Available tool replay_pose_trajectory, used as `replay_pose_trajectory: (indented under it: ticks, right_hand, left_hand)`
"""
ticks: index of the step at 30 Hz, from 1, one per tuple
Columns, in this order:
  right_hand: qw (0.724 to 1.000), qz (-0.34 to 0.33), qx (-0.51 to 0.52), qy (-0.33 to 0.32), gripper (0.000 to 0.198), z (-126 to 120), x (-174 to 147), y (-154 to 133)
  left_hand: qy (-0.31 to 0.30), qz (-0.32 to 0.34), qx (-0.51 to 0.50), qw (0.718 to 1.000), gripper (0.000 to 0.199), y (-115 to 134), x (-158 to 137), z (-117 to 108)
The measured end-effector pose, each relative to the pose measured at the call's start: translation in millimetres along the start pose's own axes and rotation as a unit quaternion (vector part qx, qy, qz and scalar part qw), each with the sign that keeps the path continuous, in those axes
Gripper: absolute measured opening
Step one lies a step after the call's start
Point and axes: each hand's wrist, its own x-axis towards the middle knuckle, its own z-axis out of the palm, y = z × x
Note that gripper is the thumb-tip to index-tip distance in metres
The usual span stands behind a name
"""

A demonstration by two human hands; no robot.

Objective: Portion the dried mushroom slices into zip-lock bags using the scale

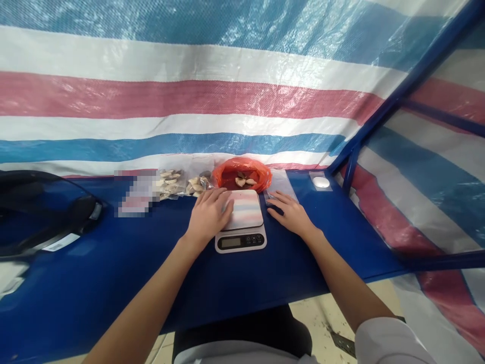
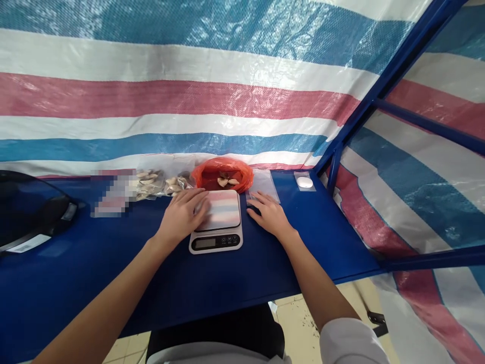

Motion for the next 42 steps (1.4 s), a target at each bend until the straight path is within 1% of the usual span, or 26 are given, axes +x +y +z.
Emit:
replay_pose_trajectory:
  ticks: [4, 7, 10, 13, 16, 25, 36, 39, 42]
  right_hand:
    - [1.0, -0.002, -0.022, -0.008, 0.031, 10.6, -4.4, -7.8]
    - [1.0, -0.007, -0.023, -0.019, 0.035, 13.4, -6.1, -8.4]
    - [0.999, -0.023, -0.024, -0.038, 0.04, 12.4, -7.0, -8.2]
    - [0.998, -0.034, -0.024, -0.054, 0.043, 10.2, -7.0, -8.7]
    - [0.997, -0.029, -0.023, -0.063, 0.043, 8.7, -6.6, -9.6]
    - [0.997, -0.02, -0.028, -0.066, 0.043, 9.9, -5.7, -10.4]
    - [0.997, -0.019, -0.023, -0.066, 0.043, 10.5, -5.5, -11.0]
    - [0.998, -0.019, -0.027, -0.063, 0.042, 10.7, -4.8, -11.2]
    - [0.998, -0.024, -0.017, -0.047, 0.039, 9.9, -3.2, -9.8]
  left_hand:
    - [-0.003, -0.049, 0.021, 0.999, 0.038, -30.5, -29.5, -8.9]
    - [-0.032, -0.051, 0.046, 0.997, 0.04, -43.1, -46.3, -10.2]
    - [-0.071, -0.049, 0.063, 0.994, 0.044, -47.0, -56.3, -8.0]
    - [-0.105, -0.065, 0.076, 0.989, 0.049, -47.3, -59.8, -4.9]
    - [-0.123, -0.079, 0.082, 0.986, 0.052, -47.9, -59.7, -2.6]
    - [-0.128, -0.099, 0.072, 0.984, 0.054, -49.0, -57.1, -1.5]
    - [-0.128, -0.101, 0.085, 0.983, 0.053, -49.0, -56.7, -0.6]
    - [-0.117, -0.098, 0.094, 0.984, 0.052, -47.9, -56.3, -1.4]
    - [-0.074, -0.088, 0.087, 0.99, 0.048, -46.6, -55.7, -4.5]
